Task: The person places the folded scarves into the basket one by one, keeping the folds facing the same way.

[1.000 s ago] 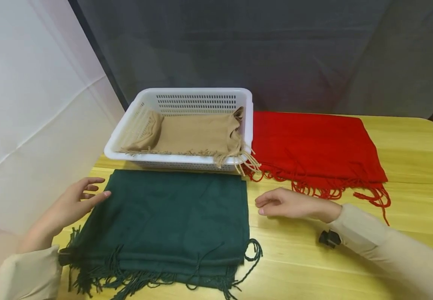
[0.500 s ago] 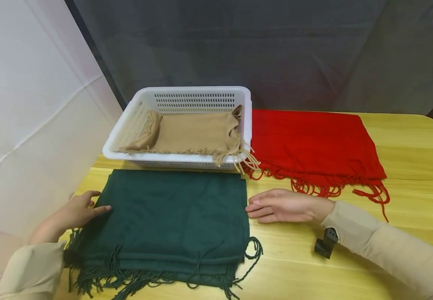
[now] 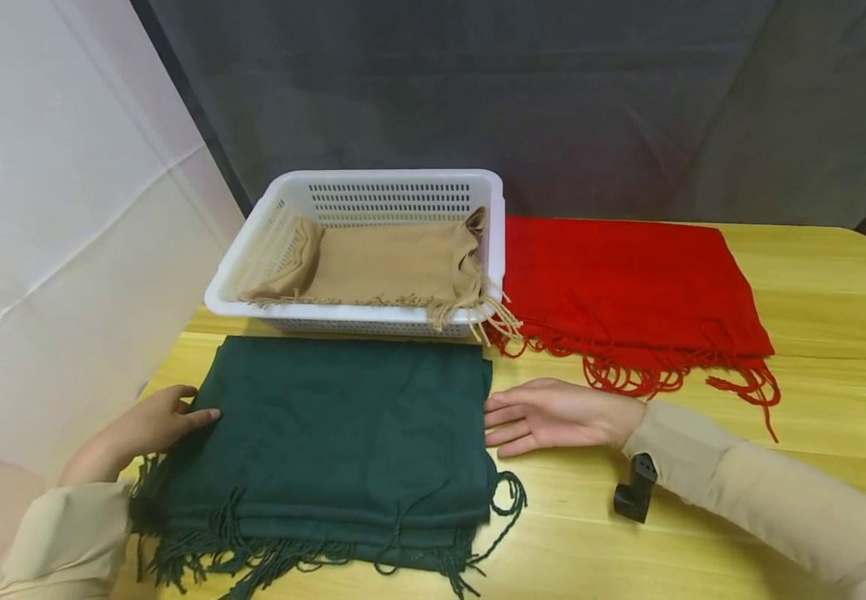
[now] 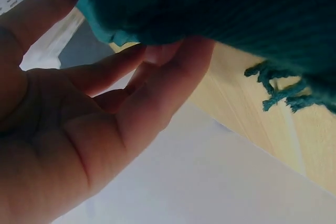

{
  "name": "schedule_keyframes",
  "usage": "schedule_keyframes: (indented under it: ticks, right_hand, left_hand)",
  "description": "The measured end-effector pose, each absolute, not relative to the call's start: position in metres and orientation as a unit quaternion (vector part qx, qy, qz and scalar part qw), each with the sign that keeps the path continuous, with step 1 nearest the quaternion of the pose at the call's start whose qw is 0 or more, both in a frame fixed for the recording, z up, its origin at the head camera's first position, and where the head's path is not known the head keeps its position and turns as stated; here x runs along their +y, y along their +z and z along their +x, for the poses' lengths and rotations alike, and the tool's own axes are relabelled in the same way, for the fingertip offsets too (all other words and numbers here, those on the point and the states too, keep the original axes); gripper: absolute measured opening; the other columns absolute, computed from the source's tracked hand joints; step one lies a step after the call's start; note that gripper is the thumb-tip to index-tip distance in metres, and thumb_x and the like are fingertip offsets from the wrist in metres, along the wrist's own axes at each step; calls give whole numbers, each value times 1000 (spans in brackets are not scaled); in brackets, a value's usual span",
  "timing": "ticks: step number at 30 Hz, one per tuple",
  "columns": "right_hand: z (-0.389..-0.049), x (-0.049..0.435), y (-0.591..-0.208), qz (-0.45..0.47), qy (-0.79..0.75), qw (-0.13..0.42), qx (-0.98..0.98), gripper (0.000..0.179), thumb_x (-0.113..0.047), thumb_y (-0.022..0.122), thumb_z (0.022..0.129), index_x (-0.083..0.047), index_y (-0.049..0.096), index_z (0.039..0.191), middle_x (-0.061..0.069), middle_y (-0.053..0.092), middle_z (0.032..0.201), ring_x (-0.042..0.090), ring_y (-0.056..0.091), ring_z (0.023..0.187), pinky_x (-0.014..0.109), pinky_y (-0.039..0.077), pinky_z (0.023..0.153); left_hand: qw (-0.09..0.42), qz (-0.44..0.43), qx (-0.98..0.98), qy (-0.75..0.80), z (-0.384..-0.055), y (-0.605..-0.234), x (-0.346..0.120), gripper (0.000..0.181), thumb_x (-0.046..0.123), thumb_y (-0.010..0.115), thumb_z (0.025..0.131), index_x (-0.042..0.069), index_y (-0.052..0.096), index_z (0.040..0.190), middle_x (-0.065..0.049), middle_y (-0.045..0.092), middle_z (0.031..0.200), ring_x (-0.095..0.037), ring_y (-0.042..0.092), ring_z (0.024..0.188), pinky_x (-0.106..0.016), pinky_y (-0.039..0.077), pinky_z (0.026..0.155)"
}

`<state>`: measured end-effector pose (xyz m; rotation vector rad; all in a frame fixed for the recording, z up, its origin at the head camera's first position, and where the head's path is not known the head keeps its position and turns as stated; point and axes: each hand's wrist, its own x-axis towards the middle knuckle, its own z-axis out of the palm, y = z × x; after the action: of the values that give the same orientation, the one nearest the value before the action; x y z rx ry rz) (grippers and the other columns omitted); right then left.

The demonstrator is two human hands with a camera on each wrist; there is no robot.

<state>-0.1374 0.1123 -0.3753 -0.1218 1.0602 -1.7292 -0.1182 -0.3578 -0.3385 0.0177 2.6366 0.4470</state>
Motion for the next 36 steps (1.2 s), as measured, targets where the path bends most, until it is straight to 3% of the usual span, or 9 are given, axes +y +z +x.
schedule_keyframes:
  ticks: [3,7,12,18,21,24,26,32,36]
  right_hand:
    - [-138,107,-377,-49,-728,530,432,37,-10,33,96,10,33,127,34,14,137,43,31,121,48,29,96]
    - [-139,98,-379,-56,-725,533,432,19,-8,36,95,-1,53,96,29,36,127,37,43,113,47,32,95]
    - [-142,89,-380,-78,-713,527,456,21,-5,38,94,-7,50,76,11,51,93,25,55,92,42,39,90]
    - [-143,80,-380,-91,-669,493,548,26,-3,48,89,-9,41,64,4,52,70,15,58,67,35,48,76]
    - [-142,74,-381,-94,-641,487,585,25,-4,52,88,-7,37,67,5,53,67,16,61,63,36,50,73]
    - [-140,71,-382,-105,-631,501,583,20,-4,53,88,-1,43,70,9,62,75,20,64,70,40,49,74]
    - [-139,69,-383,-113,-620,508,587,26,-5,55,87,-1,46,63,7,62,68,19,64,68,40,49,73]
    - [-134,65,-382,-121,-578,480,649,43,-11,61,84,-11,39,47,-3,40,42,13,58,48,34,51,63]
    - [-132,62,-383,-140,-564,450,678,30,-13,63,82,-7,50,56,-1,52,48,16,61,53,33,51,58]
  left_hand:
    - [244,0,951,190,-118,-339,-359,74,35,46,92,-31,22,116,-47,37,109,-52,47,96,-47,46,71]
    - [251,-5,939,234,-116,-341,-360,71,33,42,94,-30,21,118,-48,33,113,-50,48,96,-43,49,68]
    - [247,-9,930,273,-114,-342,-361,64,31,35,96,-26,21,122,-45,31,117,-50,47,99,-44,48,70]
    - [252,-8,914,318,-110,-341,-358,53,30,35,96,-19,35,116,-27,52,101,-33,56,89,-41,48,70]
    - [258,-14,912,319,-107,-340,-359,53,31,36,96,-18,37,114,-23,55,99,-29,56,88,-38,48,69]
    - [276,-17,905,323,-108,-340,-360,59,33,37,96,-20,32,119,-27,52,106,-33,55,94,-40,47,72]
    - [289,-17,894,342,-108,-340,-360,61,34,37,95,-21,29,121,-27,51,109,-34,54,97,-41,48,73]
    - [307,-10,883,356,-109,-340,-358,62,33,39,95,-21,27,123,-23,53,109,-30,55,97,-40,47,75]
    - [307,-7,897,319,-108,-341,-358,66,34,40,94,-23,25,123,-30,49,112,-37,52,100,-43,46,77]
